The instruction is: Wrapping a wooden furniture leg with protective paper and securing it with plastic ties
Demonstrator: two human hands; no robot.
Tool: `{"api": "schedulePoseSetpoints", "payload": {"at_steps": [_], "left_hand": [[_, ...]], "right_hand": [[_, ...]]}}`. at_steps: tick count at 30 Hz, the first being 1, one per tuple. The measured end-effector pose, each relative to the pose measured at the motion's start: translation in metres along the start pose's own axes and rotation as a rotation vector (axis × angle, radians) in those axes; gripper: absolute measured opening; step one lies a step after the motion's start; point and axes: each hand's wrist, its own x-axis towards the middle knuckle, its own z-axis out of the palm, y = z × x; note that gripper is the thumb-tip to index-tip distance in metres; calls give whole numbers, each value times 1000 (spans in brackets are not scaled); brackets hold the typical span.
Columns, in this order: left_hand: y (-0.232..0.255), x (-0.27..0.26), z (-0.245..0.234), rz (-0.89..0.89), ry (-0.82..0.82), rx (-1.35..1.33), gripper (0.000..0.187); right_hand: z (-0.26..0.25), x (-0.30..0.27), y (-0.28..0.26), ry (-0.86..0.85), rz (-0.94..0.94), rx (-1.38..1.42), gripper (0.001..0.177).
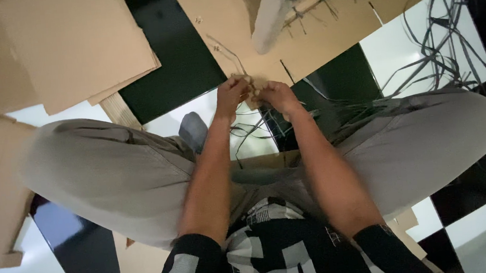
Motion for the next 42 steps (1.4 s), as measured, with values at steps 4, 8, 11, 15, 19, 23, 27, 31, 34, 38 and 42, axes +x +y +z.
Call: {"api": "schedulePoseSetpoints", "payload": {"at_steps": [4,8,11,15,19,23,27,31,34,38,42], "left_hand": [[16,-3,18,50,-26,-55,28],[20,0,27,114,6,4,26],[22,6,34,175,39,27,21],[22,11,38,223,61,6,17],[23,12,45,209,46,0,20],[25,13,51,214,18,-32,23],[29,12,57,211,24,-24,22],[34,12,62,221,51,-23,23],[38,12,63,229,69,15,21],[40,16,62,270,52,-17,21],[38,19,59,300,43,-45,19]], "right_hand": [[-1,-9,0,16,7,-63,27],[-6,-4,25,46,-27,114,15],[-9,-1,26,126,-25,78,7],[-14,-6,17,200,-42,169,12],[-14,-21,-7,210,-15,243,22],[-15,-25,-5,239,4,261,32],[-10,-31,-11,284,48,295,37],[-13,-29,-4,307,62,256,40],[-10,-36,-17,278,54,277,36],[-20,-6,32,279,32,264,26],[-25,10,74,336,22,37,34]]}}
